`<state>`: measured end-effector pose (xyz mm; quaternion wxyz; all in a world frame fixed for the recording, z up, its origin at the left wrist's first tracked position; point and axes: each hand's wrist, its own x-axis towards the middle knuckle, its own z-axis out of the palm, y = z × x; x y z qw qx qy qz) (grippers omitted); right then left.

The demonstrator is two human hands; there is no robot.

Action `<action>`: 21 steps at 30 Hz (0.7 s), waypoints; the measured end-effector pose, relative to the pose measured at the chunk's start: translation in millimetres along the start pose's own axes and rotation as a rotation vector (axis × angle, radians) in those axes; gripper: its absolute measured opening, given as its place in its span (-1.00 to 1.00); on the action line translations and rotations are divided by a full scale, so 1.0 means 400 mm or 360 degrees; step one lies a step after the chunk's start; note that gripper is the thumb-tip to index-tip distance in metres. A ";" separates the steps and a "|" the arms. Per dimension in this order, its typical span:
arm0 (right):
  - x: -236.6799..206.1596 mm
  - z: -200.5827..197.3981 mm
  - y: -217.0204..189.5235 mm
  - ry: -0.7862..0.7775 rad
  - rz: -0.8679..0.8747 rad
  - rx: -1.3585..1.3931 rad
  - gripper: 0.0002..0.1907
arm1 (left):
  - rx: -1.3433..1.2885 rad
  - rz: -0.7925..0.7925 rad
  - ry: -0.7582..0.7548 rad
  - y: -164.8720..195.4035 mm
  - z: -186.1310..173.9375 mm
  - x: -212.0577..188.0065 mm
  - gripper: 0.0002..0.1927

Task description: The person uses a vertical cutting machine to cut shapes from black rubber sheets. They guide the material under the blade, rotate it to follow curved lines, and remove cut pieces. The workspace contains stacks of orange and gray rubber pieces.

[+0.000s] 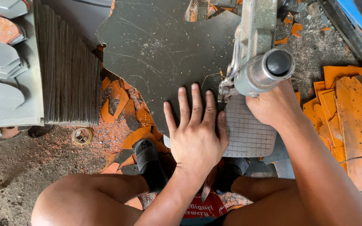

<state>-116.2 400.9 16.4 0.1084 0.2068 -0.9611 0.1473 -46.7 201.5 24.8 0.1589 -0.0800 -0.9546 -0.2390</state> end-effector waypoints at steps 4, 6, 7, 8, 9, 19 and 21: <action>0.007 0.007 0.001 0.0010 0.0020 -0.0006 -0.82 | 0.0001 -0.0024 -0.0003 0.000 0.006 0.000 -0.51; 0.008 0.011 0.004 0.0005 0.0040 0.0006 -0.82 | 0.0008 -0.0027 0.0002 0.000 0.011 0.000 -0.51; 0.008 0.014 0.006 0.0007 0.0044 0.0006 -0.82 | 0.0013 -0.0028 -0.0012 0.001 0.012 0.000 -0.50; 0.006 0.017 0.007 0.0009 0.0047 0.0006 -0.82 | 0.0017 -0.0028 -0.0024 -0.001 0.010 0.000 -0.49; 0.002 0.020 0.006 0.0055 0.0012 -0.0046 -0.79 | 0.0019 -0.0026 -0.0037 -0.001 0.007 -0.001 -0.48; -0.020 0.029 0.020 0.0171 -0.0046 -0.0049 -0.67 | -0.0023 0.0607 -0.0619 -0.169 -0.103 0.040 0.10; -0.017 0.029 0.022 0.0177 -0.0058 -0.0048 -0.68 | 0.0154 0.0599 -0.0696 -0.167 -0.094 0.056 0.14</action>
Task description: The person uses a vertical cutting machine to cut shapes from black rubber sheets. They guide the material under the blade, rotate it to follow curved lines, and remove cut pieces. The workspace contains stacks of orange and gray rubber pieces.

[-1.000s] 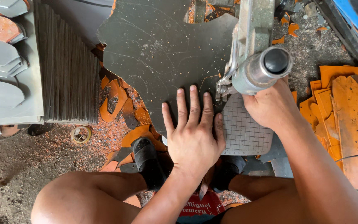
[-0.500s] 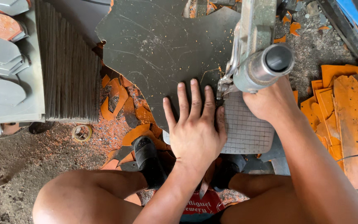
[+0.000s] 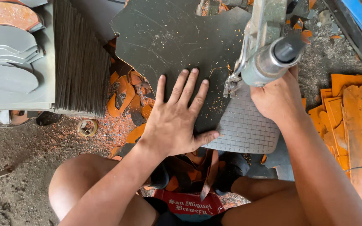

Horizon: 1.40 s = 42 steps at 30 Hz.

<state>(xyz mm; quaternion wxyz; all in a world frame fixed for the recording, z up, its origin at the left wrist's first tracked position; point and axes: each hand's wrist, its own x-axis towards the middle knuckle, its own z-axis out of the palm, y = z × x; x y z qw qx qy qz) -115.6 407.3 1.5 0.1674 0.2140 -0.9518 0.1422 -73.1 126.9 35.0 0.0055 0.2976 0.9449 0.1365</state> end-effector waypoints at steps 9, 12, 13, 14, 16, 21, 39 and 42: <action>0.024 -0.003 0.004 -0.0071 0.0167 0.0167 -0.73 | 0.0109 0.0009 -0.0174 -0.011 -0.005 0.056 0.09; 0.024 -0.003 0.004 0.0002 0.0042 0.0191 -0.73 | 0.0124 0.0015 -0.0155 -0.015 -0.001 0.059 0.08; 0.026 -0.003 0.006 -0.0014 0.0038 0.0187 -0.74 | 0.0121 0.0014 -0.0148 -0.015 0.000 0.061 0.08; 0.027 -0.002 0.008 -0.0028 0.0033 0.0183 -0.75 | 0.0119 0.0011 -0.0140 -0.016 0.001 0.062 0.08; 0.030 0.000 0.012 -0.0047 0.0014 0.0144 -0.78 | 0.0109 0.0012 -0.0118 -0.017 0.001 0.063 0.08; 0.048 0.009 0.021 -0.0138 -0.0005 -0.0035 -0.93 | 0.0053 0.0022 -0.0033 -0.020 0.001 0.063 0.03; 0.085 0.077 0.072 -0.0336 -0.0177 -0.0336 -0.33 | -0.0002 -0.0300 0.0163 0.046 0.025 0.048 -0.08; 0.081 0.080 0.074 -0.0110 -0.0290 -0.0259 -0.44 | -0.0022 -0.0340 0.0162 0.054 0.028 0.047 -0.07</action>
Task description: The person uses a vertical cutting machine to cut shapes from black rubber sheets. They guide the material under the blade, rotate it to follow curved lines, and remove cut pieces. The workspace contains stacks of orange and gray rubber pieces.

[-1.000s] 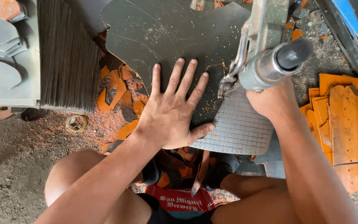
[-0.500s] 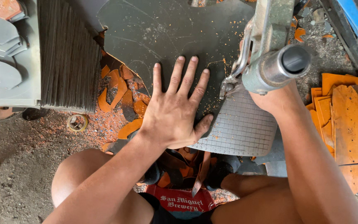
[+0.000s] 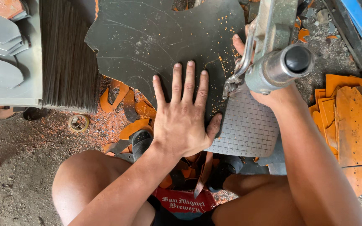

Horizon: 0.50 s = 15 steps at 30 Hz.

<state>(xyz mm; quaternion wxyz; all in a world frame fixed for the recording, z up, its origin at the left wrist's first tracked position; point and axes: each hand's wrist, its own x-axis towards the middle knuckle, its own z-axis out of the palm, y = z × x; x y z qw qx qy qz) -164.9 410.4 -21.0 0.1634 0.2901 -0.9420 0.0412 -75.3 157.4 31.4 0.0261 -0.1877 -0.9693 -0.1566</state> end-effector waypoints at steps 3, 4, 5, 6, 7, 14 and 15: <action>0.007 0.007 -0.004 -0.0057 0.0115 0.0228 -0.45 | 0.0020 -0.0035 0.0009 0.010 0.002 -0.002 -0.07; 0.012 0.011 -0.007 -0.0070 0.0175 0.0413 -0.45 | 0.0020 -0.0053 0.0011 0.013 0.003 -0.002 -0.06; 0.016 0.013 -0.007 -0.0085 0.0233 0.0596 -0.46 | 0.0018 -0.0072 0.0014 0.018 0.004 -0.003 -0.06; 0.017 0.012 -0.009 -0.0050 0.0191 0.0517 -0.47 | 0.0014 -0.0093 0.0014 0.021 0.004 -0.004 -0.06; 0.017 0.011 -0.010 -0.0017 0.0150 0.0439 -0.47 | 0.0013 -0.0100 0.0023 0.024 0.005 -0.005 -0.06; 0.023 0.001 -0.019 0.0089 0.0054 0.0418 -0.50 | -0.0011 -0.0141 0.0069 0.031 0.014 -0.006 -0.06; 0.024 0.000 -0.020 0.0088 0.0060 0.0402 -0.51 | -0.0009 -0.0148 0.0078 0.033 0.015 -0.006 -0.06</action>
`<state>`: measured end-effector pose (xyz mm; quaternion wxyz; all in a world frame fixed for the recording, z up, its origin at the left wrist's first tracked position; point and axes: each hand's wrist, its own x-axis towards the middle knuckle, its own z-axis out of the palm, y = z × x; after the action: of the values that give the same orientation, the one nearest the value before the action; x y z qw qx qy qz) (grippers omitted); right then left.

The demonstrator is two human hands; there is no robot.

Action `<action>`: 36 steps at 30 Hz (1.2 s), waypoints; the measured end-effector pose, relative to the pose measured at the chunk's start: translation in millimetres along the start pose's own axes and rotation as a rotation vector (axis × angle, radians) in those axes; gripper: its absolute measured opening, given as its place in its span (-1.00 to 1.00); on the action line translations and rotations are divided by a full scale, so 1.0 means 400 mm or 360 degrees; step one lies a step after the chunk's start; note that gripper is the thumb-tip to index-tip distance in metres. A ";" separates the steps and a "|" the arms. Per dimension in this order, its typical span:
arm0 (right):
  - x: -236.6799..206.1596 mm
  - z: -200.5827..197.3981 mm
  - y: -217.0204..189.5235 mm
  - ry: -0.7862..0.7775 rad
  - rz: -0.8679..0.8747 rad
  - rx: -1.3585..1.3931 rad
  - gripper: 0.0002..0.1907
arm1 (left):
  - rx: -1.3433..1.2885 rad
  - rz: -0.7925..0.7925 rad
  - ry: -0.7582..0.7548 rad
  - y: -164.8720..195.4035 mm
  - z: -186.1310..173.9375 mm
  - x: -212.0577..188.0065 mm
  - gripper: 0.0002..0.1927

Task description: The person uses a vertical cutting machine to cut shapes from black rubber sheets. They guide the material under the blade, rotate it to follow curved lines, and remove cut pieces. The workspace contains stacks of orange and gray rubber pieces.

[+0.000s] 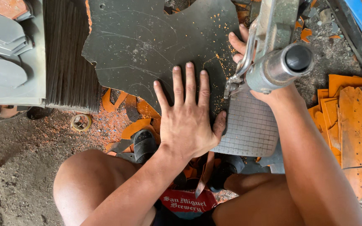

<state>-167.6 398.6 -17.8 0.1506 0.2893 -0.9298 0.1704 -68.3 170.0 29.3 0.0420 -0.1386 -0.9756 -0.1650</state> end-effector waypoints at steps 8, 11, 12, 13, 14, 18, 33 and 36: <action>0.013 -0.001 -0.009 0.0115 -0.0046 0.0231 -0.58 | 0.0008 -0.0058 0.0029 0.008 0.000 0.000 -0.06; 0.013 -0.003 -0.011 0.0159 -0.0076 0.0226 -0.60 | 0.0016 -0.0053 0.0030 0.008 0.000 0.001 -0.06; 0.012 -0.004 -0.012 0.0169 -0.0102 0.0196 -0.60 | 0.0022 -0.0052 0.0025 0.009 0.000 0.003 -0.06; 0.013 -0.005 -0.013 0.0179 -0.0129 0.0164 -0.60 | 0.0020 -0.0051 0.0022 0.008 0.000 0.003 -0.06; 0.014 -0.007 -0.013 0.0191 -0.0159 0.0132 -0.60 | 0.0018 -0.0049 0.0021 0.008 0.000 0.004 -0.06; 0.016 -0.009 -0.023 0.0222 -0.0116 0.0090 -0.63 | 0.0016 -0.0046 0.0015 0.007 -0.001 0.009 -0.06; 0.013 0.014 -0.017 0.0291 0.0045 0.0344 -0.70 | 0.0022 -0.0018 -0.0005 -0.003 0.000 0.042 -0.08; 0.016 0.000 -0.028 0.0264 0.0089 0.0115 -0.71 | 0.0015 0.0005 0.0027 -0.003 0.005 0.038 -0.07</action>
<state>-166.0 386.6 -12.9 0.2117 0.2534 -0.9151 0.2313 -83.5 173.6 28.8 0.0513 -0.1386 -0.9757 -0.1617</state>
